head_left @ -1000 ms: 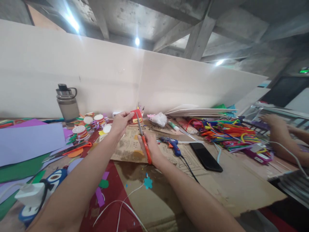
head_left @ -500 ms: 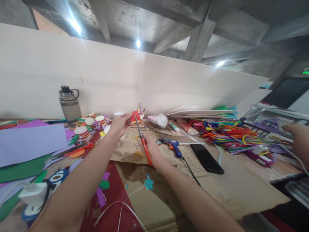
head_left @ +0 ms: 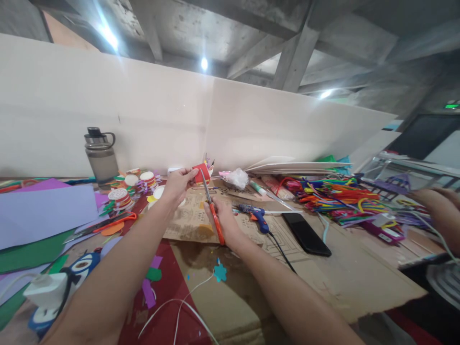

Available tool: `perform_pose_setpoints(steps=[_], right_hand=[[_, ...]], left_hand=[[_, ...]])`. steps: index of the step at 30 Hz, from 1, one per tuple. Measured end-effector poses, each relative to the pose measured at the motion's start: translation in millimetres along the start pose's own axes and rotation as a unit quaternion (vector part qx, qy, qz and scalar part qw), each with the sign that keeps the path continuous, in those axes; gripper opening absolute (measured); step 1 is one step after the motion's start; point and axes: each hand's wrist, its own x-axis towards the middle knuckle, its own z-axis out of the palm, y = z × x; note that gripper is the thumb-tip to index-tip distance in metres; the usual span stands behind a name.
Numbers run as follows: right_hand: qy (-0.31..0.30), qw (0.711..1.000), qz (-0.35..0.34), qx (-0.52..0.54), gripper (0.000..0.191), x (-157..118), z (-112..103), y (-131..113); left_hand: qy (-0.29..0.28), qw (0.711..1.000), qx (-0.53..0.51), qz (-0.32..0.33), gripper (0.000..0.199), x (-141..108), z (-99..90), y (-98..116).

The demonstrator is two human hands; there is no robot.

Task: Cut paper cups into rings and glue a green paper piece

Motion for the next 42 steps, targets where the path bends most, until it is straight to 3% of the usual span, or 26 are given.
perform_pose_setpoints(steps=[10, 14, 28, 35, 42], right_hand=[[-0.004, 1.0, -0.003, 0.007, 0.024, -0.7, 0.8, 0.1], [-0.012, 1.0, -0.015, -0.002, 0.025, -1.4, 1.3, 1.7], [-0.002, 1.0, 0.001, -0.011, 0.022, 0.3, -3.1, -2.5], [-0.005, 1.0, -0.011, -0.01, 0.022, -0.7, -1.3, -2.1], [-0.023, 0.999, -0.023, -0.005, 0.024, -1.8, -1.1, 1.5]], left_hand=[[0.001, 0.999, -0.031, -0.027, 0.031, 0.1, -3.3, 2.1], [0.018, 1.0, -0.016, -0.012, 0.03, 1.2, -3.7, -0.1], [-0.018, 0.999, 0.021, 0.017, 0.032, -2.1, -1.1, -0.3], [-0.004, 0.999, -0.037, -0.026, 0.03, 0.1, -3.1, 1.9], [-0.003, 1.0, -0.001, 0.009, 0.033, 1.8, -5.1, -2.7]])
